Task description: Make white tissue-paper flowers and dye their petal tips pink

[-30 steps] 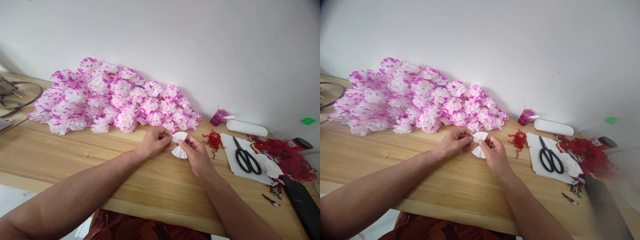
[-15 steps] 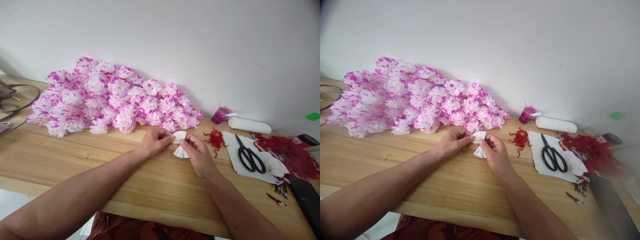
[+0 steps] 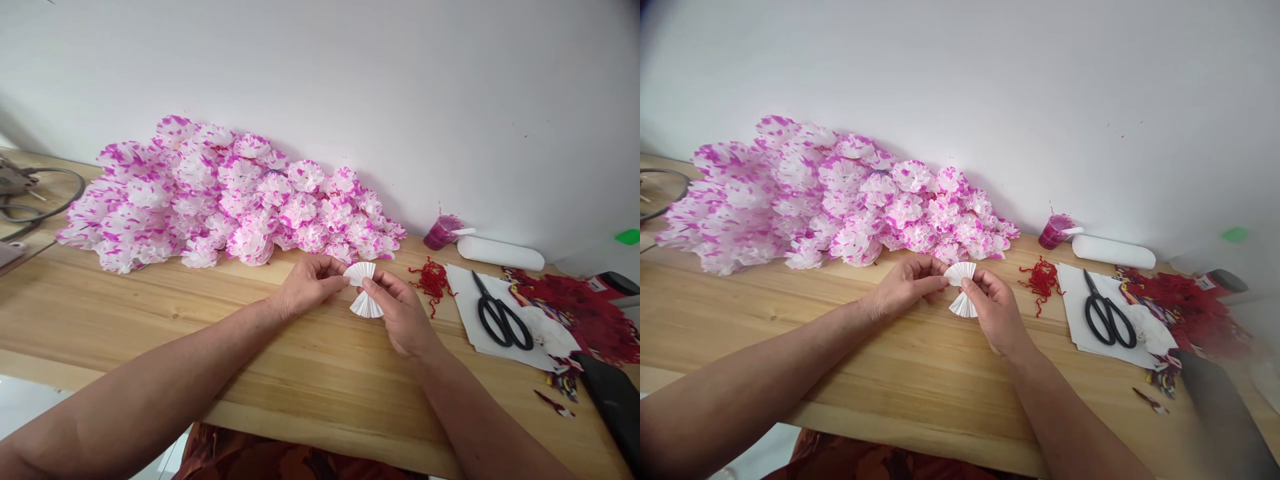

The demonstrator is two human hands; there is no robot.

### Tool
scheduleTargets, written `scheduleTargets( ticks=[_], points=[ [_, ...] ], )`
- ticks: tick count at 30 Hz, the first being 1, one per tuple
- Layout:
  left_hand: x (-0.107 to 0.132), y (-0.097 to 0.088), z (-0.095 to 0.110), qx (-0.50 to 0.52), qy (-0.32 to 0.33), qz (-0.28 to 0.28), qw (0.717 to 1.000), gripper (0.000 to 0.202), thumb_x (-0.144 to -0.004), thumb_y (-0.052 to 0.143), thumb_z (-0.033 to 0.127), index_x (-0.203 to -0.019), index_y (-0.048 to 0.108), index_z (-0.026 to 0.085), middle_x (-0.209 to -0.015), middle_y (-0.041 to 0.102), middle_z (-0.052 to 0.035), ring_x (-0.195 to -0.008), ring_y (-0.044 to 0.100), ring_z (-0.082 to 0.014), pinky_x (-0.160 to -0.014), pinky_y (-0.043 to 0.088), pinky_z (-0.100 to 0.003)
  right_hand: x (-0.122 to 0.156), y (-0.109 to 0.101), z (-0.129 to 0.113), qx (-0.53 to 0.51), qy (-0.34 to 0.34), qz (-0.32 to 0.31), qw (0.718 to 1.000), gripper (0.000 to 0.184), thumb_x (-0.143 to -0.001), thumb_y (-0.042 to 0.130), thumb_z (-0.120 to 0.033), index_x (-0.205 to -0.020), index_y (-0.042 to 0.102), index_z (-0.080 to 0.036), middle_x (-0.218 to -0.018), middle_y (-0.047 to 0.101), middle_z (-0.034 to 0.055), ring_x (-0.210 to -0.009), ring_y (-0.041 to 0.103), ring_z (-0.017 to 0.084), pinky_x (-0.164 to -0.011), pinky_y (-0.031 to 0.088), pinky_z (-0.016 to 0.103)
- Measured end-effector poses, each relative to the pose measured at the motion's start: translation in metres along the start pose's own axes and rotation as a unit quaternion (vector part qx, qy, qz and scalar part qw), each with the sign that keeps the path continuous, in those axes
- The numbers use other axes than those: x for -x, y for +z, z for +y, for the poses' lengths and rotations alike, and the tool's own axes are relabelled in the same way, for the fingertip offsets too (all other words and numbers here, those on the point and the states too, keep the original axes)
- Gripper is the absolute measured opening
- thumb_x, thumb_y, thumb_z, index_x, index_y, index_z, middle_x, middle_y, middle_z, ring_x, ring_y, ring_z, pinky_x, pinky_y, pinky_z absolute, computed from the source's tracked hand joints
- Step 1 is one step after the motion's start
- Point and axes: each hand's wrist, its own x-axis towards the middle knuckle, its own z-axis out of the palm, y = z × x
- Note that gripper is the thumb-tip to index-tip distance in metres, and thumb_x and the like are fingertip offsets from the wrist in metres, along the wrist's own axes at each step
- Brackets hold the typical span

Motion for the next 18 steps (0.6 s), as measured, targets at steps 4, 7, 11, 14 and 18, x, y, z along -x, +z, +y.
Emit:
scheduleTargets(
  ticks=[4,7,11,14,18],
  points=[
    [-0.0013,0.0009,-0.0027,0.006,0.011,0.0,1.0,0.021,-0.076,0.072,0.032,-0.085,0.066,0.014,-0.071,0.064,-0.0013,-0.059,0.056,-0.0101,-0.057,0.046,-0.023,0.0002,0.0003,-0.0003,0.006,0.002,-0.006,1.0,0.025,-0.08,0.077,-0.043,-0.093,0.074,-0.022,-0.083,0.069,0.0008,-0.072,0.056,0.014,-0.065,0.043,0.026],
    [-0.0014,0.0019,-0.0017,0.042,0.011,0.005,0.999,0.022,-0.076,0.073,0.032,-0.086,0.065,0.014,-0.07,0.064,-0.0005,-0.058,0.056,-0.0095,-0.057,0.045,-0.023,0.0009,0.0011,-0.0018,0.012,0.007,-0.009,1.0,0.028,-0.078,0.078,-0.044,-0.093,0.074,-0.022,-0.082,0.069,0.0008,-0.071,0.056,0.014,-0.064,0.044,0.027],
    [-0.0006,0.0027,0.0017,0.065,-0.005,0.041,0.997,0.026,-0.08,0.071,0.039,-0.083,0.063,0.015,-0.068,0.064,-0.0002,-0.056,0.055,-0.009,-0.054,0.044,-0.022,0.0009,0.0011,-0.0038,0.007,0.015,0.003,1.0,0.03,-0.075,0.081,-0.046,-0.09,0.073,-0.021,-0.079,0.068,0.0001,-0.068,0.055,0.014,-0.062,0.043,0.026],
    [-0.0008,0.0025,0.0026,0.065,-0.013,0.055,0.996,0.033,-0.084,0.067,0.046,-0.077,0.063,0.014,-0.066,0.063,-0.0001,-0.052,0.053,-0.0078,-0.051,0.042,-0.021,0.0,0.0002,-0.0047,0.011,0.014,0.012,1.0,0.031,-0.074,0.081,-0.046,-0.089,0.073,-0.021,-0.079,0.068,0.0005,-0.069,0.055,0.014,-0.062,0.043,0.026],
    [-0.0022,0.0019,0.0017,0.079,-0.024,0.059,0.995,0.037,-0.086,0.064,0.051,-0.08,0.066,0.014,-0.064,0.062,0.0005,-0.05,0.052,-0.0075,-0.048,0.04,-0.021,-0.0014,-0.0016,-0.0038,0.016,0.008,0.016,1.0,0.03,-0.075,0.08,-0.046,-0.09,0.073,-0.021,-0.082,0.069,0.0012,-0.072,0.056,0.014,-0.064,0.043,0.027]
  ],
)
